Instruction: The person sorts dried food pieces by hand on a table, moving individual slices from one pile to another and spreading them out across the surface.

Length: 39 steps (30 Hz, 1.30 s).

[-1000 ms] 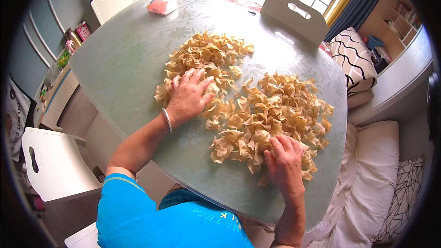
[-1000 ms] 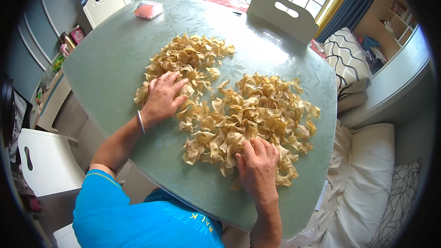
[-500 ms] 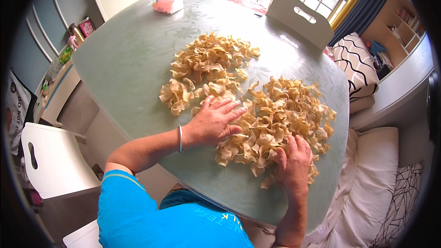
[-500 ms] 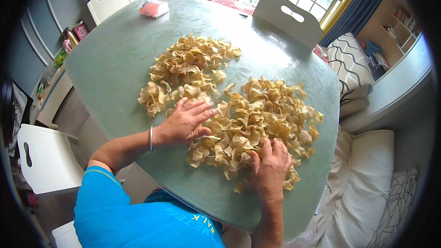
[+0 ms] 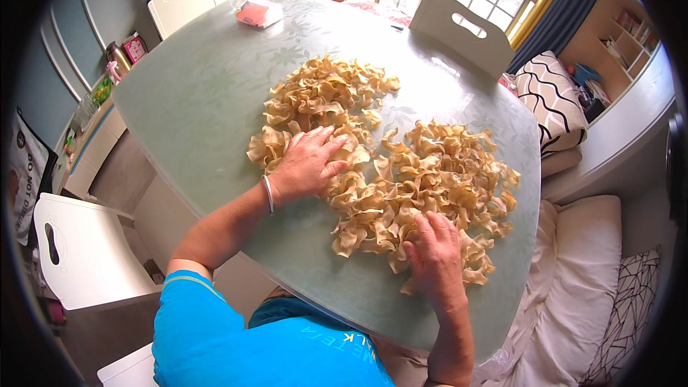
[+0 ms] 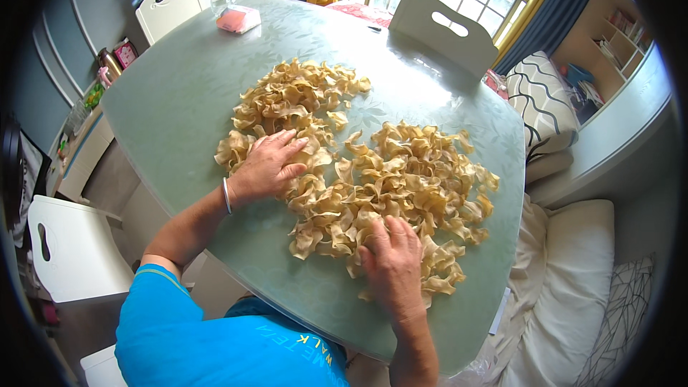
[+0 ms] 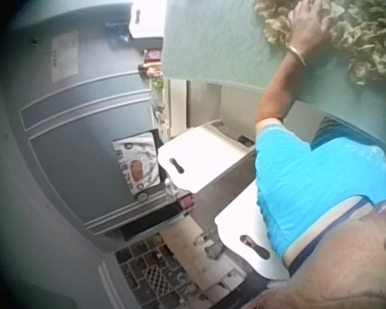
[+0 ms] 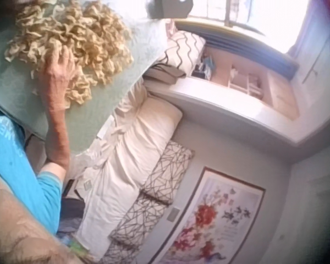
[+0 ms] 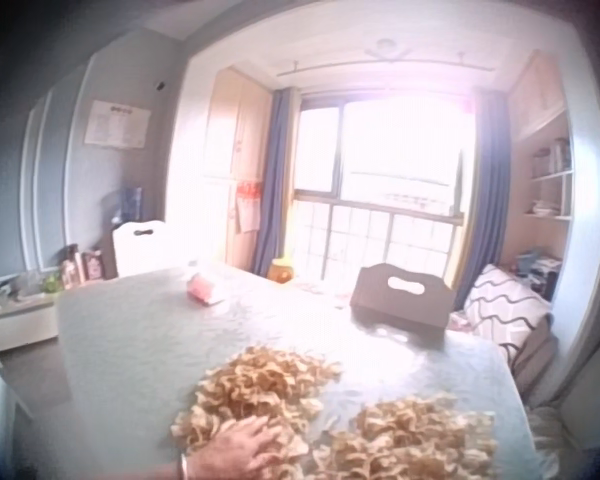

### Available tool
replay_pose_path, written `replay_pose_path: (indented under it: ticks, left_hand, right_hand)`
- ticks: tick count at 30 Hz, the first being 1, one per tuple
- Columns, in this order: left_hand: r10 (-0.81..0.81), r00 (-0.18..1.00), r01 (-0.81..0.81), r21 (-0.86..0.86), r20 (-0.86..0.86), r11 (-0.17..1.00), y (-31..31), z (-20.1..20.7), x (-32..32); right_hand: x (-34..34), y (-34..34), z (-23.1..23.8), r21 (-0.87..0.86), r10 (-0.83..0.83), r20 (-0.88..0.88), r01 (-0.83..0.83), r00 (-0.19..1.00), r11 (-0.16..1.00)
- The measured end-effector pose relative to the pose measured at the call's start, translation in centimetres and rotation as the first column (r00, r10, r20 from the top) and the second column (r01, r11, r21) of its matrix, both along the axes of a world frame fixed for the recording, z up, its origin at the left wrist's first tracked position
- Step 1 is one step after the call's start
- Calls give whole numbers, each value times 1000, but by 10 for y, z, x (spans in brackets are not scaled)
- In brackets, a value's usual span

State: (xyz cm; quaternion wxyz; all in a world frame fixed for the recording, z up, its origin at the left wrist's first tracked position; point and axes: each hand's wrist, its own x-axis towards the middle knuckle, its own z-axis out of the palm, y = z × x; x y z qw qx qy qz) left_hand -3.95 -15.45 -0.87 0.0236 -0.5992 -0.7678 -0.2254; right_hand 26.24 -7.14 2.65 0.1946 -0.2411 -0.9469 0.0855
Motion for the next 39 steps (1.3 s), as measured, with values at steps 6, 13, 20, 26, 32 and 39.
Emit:
replay_pose_path:
  ticks: [6,13,20,26,32,39]
  left_hand:
    - [-109,990,109,11,86,994,2,-1,17]
    - [-263,917,267,26,300,963,3,10,26]
    - [-124,992,123,-50,-18,991,34,23,9]
    - [204,966,-236,-222,-157,946,75,28,-11]
    - [165,986,-158,-347,-9,924,101,25,3]
    - [-43,996,63,-266,78,962,114,27,12]
  right_hand:
    - [-5,-13,3,54,73,29,-74,997,996]
    - [3,2,4,84,-49,67,43,997,996]
    - [12,13,1,65,-233,74,229,970,971]
    - [12,13,-8,55,-211,81,207,974,977]
    - [11,10,-7,53,-201,101,196,974,979]
    - [11,9,-6,46,-188,104,184,977,982]
